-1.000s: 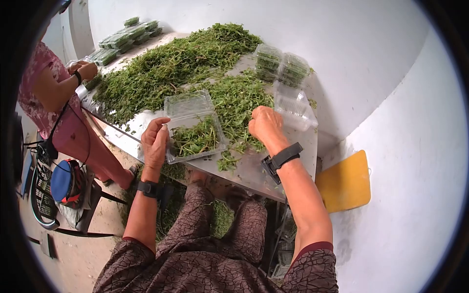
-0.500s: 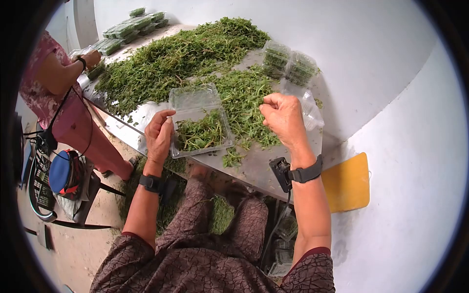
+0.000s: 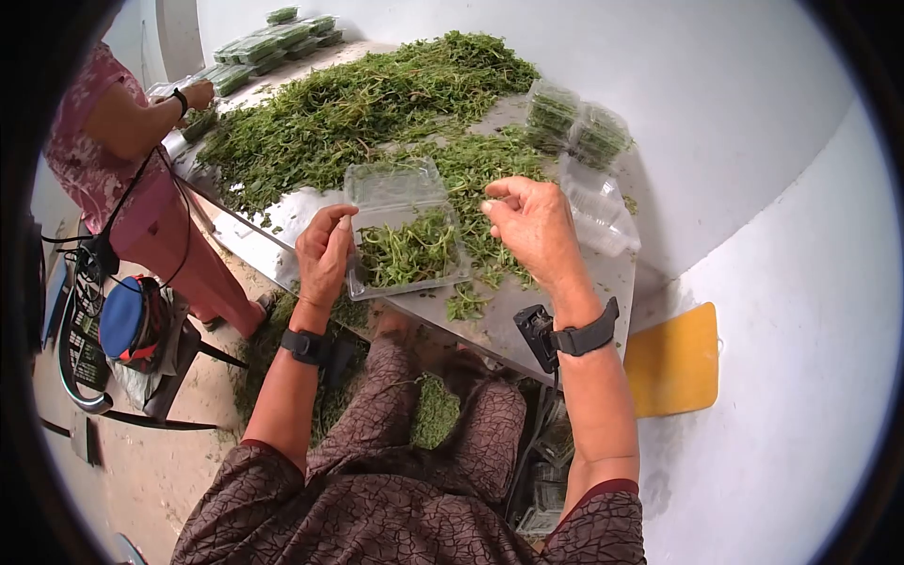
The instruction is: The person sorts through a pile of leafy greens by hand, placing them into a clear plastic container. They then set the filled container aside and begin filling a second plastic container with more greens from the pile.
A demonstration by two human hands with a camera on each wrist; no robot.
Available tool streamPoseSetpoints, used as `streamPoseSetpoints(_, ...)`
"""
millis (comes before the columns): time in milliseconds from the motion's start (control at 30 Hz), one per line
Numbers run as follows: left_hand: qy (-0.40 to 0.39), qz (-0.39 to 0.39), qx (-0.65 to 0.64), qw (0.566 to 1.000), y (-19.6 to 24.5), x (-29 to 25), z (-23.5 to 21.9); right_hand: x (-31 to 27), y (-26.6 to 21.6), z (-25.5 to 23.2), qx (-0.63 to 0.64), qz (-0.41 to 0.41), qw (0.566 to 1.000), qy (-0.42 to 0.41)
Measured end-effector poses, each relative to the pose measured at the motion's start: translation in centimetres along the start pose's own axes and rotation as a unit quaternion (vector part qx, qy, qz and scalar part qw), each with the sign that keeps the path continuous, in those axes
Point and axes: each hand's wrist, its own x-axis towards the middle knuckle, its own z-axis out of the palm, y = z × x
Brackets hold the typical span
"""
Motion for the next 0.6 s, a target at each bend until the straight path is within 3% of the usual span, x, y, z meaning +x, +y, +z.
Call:
streamPoseSetpoints(200, 0.033, -0.008, 0.007, 0.999, -0.3, -0.1, -0.1, 1.5, 3.2, -0.7, -0.157, -0.002, 0.987, 0.013)
streamPoseSetpoints(267, 0.037, -0.001, -0.017, 0.999, -0.5, -0.1, -0.1, 2.0, 2.8, -0.6, -0.245, -0.017, 0.969, 0.034)
streamPoseSetpoints(333, 0.075, -0.044, -0.107, 0.991, -0.3, -0.3, -0.1, 3.0, 2.8, -0.7, -0.267, -0.014, 0.963, 0.037)
streamPoseSetpoints(433, 0.076, -0.048, -0.124, 0.988, 0.2, -0.3, -0.2, 4.2, 2.4, -0.3, -0.309, -0.031, 0.95, 0.024)
streamPoseSetpoints(600, 0.073, -0.056, -0.113, 0.989, 0.2, -0.3, -0.3, 6.5, 1.3, 1.3, -0.345, -0.096, 0.93, -0.077)
